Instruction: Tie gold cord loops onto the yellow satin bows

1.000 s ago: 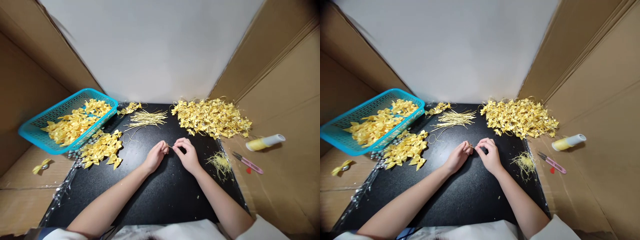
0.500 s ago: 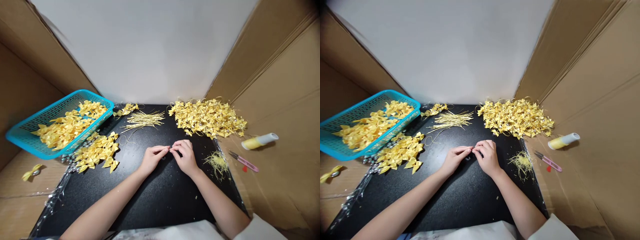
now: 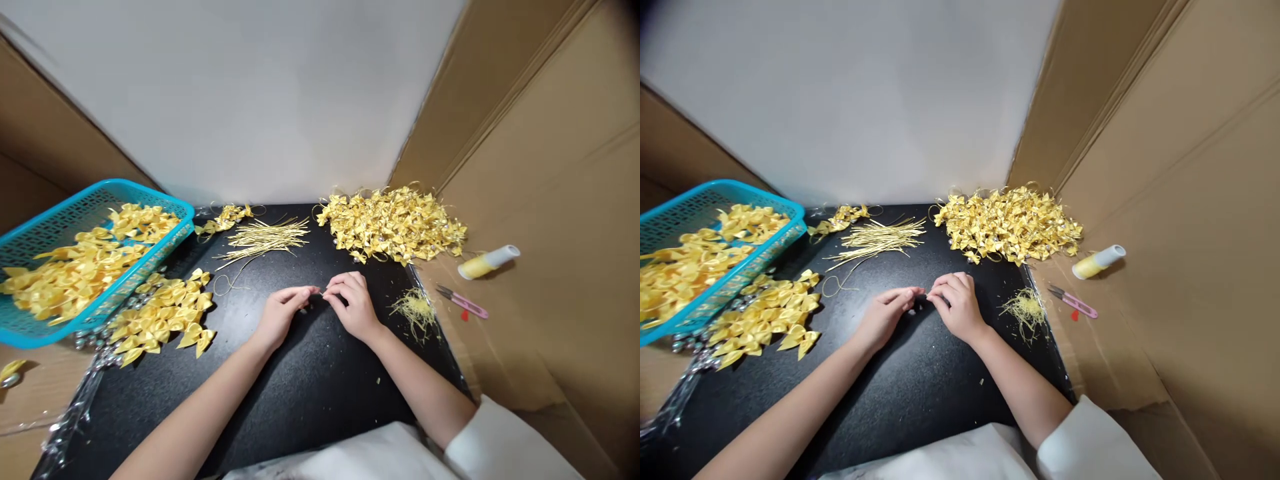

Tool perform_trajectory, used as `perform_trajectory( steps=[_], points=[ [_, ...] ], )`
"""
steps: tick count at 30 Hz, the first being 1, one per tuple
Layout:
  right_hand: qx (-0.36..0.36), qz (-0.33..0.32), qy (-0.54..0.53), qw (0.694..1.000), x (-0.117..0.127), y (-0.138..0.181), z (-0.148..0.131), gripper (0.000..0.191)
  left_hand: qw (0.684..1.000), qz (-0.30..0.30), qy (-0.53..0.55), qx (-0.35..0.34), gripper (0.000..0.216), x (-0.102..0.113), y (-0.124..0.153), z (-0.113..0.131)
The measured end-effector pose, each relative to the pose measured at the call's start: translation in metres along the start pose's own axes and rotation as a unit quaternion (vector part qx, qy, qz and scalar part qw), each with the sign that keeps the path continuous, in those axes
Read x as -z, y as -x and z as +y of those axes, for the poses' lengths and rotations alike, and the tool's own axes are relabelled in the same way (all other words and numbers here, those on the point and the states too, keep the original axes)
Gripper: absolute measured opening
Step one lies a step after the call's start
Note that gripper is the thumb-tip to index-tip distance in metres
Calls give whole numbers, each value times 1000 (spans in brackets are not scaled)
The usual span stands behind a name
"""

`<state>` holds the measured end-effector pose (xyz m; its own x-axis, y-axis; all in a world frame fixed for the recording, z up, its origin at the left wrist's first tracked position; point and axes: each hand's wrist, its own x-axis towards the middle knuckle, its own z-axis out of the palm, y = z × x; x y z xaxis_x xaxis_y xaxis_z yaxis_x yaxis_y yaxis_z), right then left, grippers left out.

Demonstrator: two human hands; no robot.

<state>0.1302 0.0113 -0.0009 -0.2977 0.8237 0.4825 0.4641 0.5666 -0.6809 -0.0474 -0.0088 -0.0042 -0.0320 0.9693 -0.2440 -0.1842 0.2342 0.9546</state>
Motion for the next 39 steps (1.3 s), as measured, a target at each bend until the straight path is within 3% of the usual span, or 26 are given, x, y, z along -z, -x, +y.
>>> perform_trajectory(
  steps=[3, 6, 13, 21, 28, 33, 39],
  points=[
    [-71, 68, -65, 993, 4, -4, 5, 16, 993, -3, 100, 62, 32, 2, -4, 4],
    [-136, 110, -141, 974, 7, -7, 14, 18, 989, -40, 92, 104, 34, 5, -6, 8],
    [-222, 84, -242, 941, 4, -9, 29, 23, 999, -34, -24, 22, 33, 17, -8, 6],
    [-282, 140, -247, 916, 3, -6, 36, 30, 999, -9, -25, 32, 33, 19, -11, 7],
    [-236, 108, -209, 943, 1, -5, 32, 23, 999, 19, -25, 42, 31, 19, -12, 10],
    [-154, 46, -66, 985, -7, -2, 20, 10, 999, 15, -31, 37, 32, 18, -11, 9],
    [-99, -31, 42, 994, -19, 1, 14, 24, 999, 13, -39, 33, 31, 18, -10, 10]
  ],
)
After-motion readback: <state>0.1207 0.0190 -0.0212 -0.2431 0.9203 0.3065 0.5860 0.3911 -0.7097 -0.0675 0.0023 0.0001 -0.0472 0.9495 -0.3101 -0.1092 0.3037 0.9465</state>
